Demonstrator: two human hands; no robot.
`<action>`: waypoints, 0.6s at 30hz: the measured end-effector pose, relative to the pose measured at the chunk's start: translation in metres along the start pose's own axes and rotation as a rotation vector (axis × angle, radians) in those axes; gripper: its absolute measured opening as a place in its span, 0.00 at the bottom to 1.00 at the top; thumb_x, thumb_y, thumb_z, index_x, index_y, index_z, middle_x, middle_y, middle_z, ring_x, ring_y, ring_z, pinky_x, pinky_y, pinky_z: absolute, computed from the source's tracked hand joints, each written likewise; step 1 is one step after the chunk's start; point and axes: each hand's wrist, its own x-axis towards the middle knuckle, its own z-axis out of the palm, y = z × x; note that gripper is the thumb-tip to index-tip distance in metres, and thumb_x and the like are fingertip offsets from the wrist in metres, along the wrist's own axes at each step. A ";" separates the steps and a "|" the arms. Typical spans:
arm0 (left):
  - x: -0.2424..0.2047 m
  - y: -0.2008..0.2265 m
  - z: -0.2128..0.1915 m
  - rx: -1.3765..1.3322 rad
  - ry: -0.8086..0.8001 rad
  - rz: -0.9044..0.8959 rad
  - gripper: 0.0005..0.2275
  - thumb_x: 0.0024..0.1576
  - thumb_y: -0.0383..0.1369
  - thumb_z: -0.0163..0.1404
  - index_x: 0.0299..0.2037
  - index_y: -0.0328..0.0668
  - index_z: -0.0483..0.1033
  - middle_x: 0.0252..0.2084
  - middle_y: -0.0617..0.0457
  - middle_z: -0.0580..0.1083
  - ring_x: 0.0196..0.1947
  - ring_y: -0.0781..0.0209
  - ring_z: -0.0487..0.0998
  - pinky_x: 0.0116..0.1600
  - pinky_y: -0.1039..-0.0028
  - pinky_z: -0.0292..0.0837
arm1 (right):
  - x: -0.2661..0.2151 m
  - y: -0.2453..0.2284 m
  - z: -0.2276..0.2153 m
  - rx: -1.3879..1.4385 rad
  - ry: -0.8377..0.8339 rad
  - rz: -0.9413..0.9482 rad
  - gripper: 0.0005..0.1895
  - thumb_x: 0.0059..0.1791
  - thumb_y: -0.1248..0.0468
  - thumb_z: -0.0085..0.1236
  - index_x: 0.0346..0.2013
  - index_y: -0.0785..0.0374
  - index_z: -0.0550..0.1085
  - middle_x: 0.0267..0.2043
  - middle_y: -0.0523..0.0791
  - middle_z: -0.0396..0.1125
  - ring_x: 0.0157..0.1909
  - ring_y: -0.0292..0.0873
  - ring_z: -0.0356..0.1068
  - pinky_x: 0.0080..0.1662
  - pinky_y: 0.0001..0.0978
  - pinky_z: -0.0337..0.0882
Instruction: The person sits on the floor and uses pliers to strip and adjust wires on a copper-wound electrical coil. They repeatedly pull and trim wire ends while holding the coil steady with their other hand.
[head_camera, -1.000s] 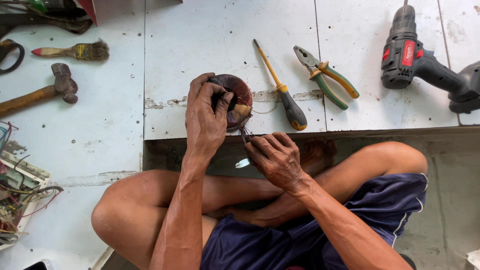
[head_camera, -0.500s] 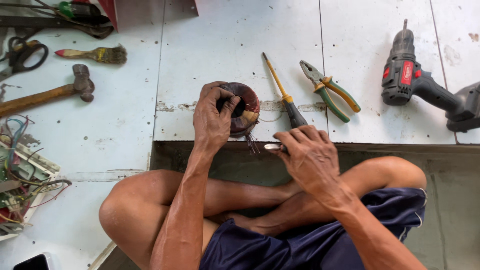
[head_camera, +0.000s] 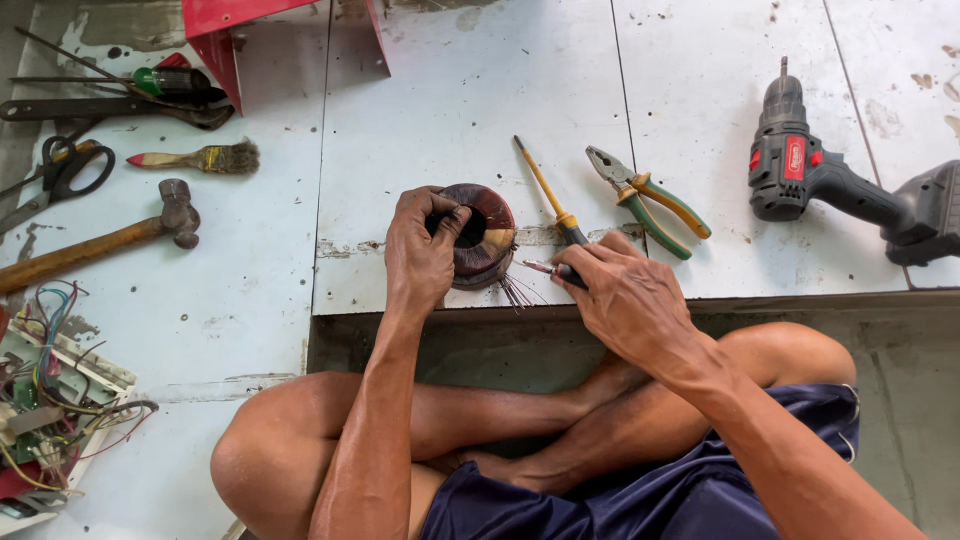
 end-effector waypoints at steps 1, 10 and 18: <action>-0.002 0.002 -0.001 0.000 -0.005 0.003 0.06 0.67 0.34 0.53 0.40 0.42 0.75 0.52 0.44 0.71 0.55 0.31 0.75 0.55 0.35 0.70 | 0.000 0.000 0.004 0.000 0.002 0.005 0.07 0.57 0.53 0.50 0.45 0.48 0.72 0.33 0.41 0.72 0.50 0.48 0.73 0.41 0.47 0.77; -0.009 0.004 0.006 0.034 0.009 0.039 0.06 0.68 0.33 0.51 0.42 0.40 0.74 0.46 0.43 0.69 0.54 0.29 0.75 0.54 0.34 0.71 | 0.005 0.007 0.058 -0.360 0.309 -0.151 0.15 0.54 0.67 0.50 0.54 0.51 0.76 0.39 0.44 0.70 0.37 0.43 0.72 0.31 0.29 0.71; -0.007 -0.001 0.008 0.054 0.044 0.080 0.06 0.69 0.34 0.50 0.41 0.42 0.72 0.49 0.46 0.68 0.52 0.38 0.76 0.55 0.42 0.73 | 0.011 -0.008 0.059 -0.243 0.297 -0.130 0.17 0.51 0.74 0.53 0.53 0.57 0.75 0.44 0.48 0.67 0.44 0.46 0.72 0.29 0.31 0.78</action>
